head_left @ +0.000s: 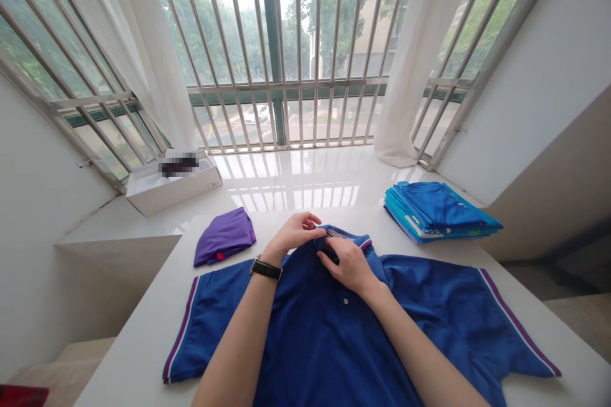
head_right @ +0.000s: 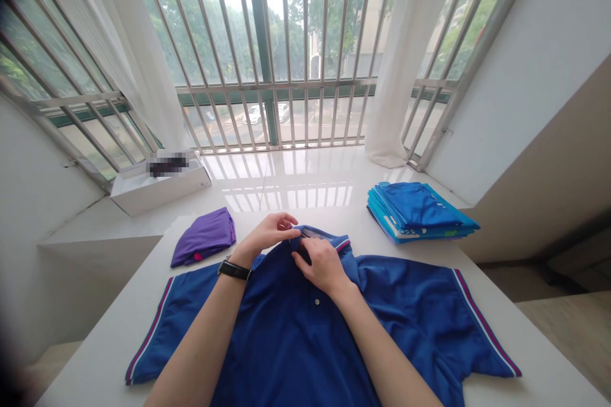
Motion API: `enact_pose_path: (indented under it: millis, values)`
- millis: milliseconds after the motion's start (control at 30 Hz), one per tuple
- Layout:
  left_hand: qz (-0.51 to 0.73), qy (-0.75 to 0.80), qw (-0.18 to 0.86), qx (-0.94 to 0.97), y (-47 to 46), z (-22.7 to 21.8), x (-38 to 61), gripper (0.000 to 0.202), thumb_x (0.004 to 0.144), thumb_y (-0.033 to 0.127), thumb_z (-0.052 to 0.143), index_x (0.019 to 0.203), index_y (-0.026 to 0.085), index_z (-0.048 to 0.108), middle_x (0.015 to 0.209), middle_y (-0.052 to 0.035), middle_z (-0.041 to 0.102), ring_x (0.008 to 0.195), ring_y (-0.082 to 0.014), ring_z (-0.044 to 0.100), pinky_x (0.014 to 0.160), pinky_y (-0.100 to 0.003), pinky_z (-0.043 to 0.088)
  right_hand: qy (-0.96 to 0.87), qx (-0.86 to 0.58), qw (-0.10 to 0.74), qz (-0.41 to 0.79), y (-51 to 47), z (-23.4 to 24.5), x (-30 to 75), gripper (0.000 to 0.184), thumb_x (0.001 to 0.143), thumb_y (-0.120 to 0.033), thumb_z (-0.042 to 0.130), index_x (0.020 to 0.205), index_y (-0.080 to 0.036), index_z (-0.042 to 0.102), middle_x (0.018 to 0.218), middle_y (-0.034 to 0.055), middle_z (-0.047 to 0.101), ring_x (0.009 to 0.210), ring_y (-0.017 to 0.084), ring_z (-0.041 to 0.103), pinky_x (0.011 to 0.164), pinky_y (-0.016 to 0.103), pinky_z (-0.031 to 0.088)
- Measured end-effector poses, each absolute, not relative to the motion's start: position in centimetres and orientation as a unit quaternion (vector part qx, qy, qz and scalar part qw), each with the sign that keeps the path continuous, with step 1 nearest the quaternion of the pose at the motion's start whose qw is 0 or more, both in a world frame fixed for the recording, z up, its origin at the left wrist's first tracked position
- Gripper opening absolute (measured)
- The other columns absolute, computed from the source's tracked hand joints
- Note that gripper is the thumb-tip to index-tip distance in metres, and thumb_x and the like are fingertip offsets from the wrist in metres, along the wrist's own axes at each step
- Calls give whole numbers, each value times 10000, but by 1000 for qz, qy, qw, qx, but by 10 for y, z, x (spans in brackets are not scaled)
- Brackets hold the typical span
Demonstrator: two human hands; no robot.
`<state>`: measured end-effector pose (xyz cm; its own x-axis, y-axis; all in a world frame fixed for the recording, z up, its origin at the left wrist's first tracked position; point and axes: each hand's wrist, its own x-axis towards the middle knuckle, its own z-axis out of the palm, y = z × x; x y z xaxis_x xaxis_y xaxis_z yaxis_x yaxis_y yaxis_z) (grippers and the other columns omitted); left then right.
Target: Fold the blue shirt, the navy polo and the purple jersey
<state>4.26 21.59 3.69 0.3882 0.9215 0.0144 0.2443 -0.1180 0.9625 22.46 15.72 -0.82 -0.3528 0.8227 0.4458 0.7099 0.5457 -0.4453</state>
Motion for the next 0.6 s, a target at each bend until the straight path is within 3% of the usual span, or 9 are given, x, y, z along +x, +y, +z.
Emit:
enact_pose_path:
  millis: [200, 333, 500, 600]
  values:
    - [351, 435, 553, 618, 218, 29, 39, 306, 777, 368, 743, 946, 135, 640, 791, -35, 664, 742, -134, 629, 657, -235, 487, -818, -444, 329, 155, 162, 2, 242, 269, 940, -408, 528, 1056, -210, 667, 1021, 67, 735, 926, 225, 675, 863, 352, 498]
    - [333, 556, 407, 644, 226, 11, 34, 157, 863, 260, 629, 965, 141, 639, 841, -54, 672, 762, -151, 650, 713, -279, 526, -738, -523, 384, 187, 176, 0, 271, 352, 979, -415, 408, 953, -228, 705, 911, 50, 751, 860, 211, 690, 795, 316, 505]
    - [334, 610, 292, 657, 232, 1, 34, 143, 859, 138, 565, 982, 151, 636, 1069, -100, 638, 833, -163, 647, 897, -351, 503, -730, -567, 349, 150, 191, -15, 304, 247, 885, -399, 530, 894, -229, 709, 924, 57, 741, 903, 233, 667, 835, 359, 498]
    - [345, 588, 238, 692, 230, 13, 37, 149, 886, 165, 533, 994, 166, 636, 1115, -97, 627, 840, -156, 655, 878, -323, 511, -726, -586, 341, 119, 194, -23, 313, 301, 826, -471, 607, 950, -214, 701, 1048, 91, 711, 1046, 269, 619, 940, 416, 466]
